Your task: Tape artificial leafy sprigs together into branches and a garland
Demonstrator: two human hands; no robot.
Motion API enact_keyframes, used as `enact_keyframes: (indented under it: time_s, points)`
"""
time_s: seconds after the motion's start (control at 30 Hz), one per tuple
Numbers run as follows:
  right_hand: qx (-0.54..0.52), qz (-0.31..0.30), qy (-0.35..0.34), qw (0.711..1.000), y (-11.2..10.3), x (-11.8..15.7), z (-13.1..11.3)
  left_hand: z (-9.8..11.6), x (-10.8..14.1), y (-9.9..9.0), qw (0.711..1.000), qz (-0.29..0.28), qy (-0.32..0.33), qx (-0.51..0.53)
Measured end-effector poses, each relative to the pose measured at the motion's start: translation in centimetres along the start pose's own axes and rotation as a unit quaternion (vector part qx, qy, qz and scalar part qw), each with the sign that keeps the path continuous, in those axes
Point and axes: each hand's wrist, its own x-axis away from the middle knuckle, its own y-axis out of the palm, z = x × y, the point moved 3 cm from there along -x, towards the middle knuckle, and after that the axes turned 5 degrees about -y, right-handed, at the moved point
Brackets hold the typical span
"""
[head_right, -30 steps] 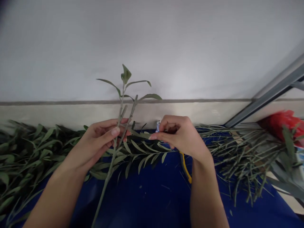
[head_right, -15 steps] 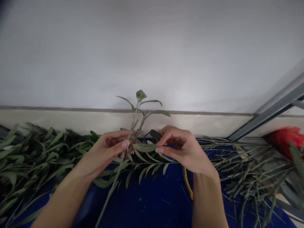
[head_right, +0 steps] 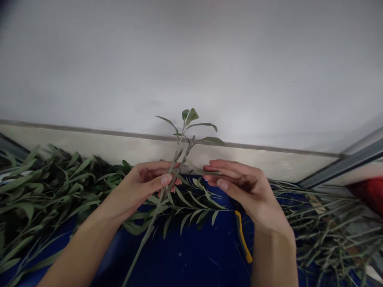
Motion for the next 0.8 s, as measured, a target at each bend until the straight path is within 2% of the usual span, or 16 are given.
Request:
enact_keyframes:
  time_s: [0.07,0.27,0.37,0.5,0.63,0.8]
  points:
    - [-0.023,0.015,-0.016,0.999,-0.2,0.3,-0.2,0.0,0.0,-0.1,1.000,-0.005,0.003,-0.001]
    - [-0.061,0.128,-0.119,0.983,-1.2,0.6,-0.4,0.0,-0.1,-0.3,1.000,-0.008,0.006,-0.009]
    - [-0.025,0.139,-0.137,0.980,-1.0,0.0,-0.2,-0.1,-0.1,-0.3,1.000,-0.010,0.007,-0.012]
    - [0.050,0.121,-0.091,0.987,0.5,-1.0,0.3,-0.1,0.0,-0.1,1.000,-0.016,-0.001,-0.022]
    - [0.050,0.116,-0.055,0.990,2.3,-1.5,0.6,-0.3,-0.1,0.1,0.999,-0.016,-0.009,-0.046]
    - [0.025,0.035,0.012,0.999,2.3,-1.4,1.0,-0.6,-0.2,0.3,0.998,-0.025,-0.004,-0.058]
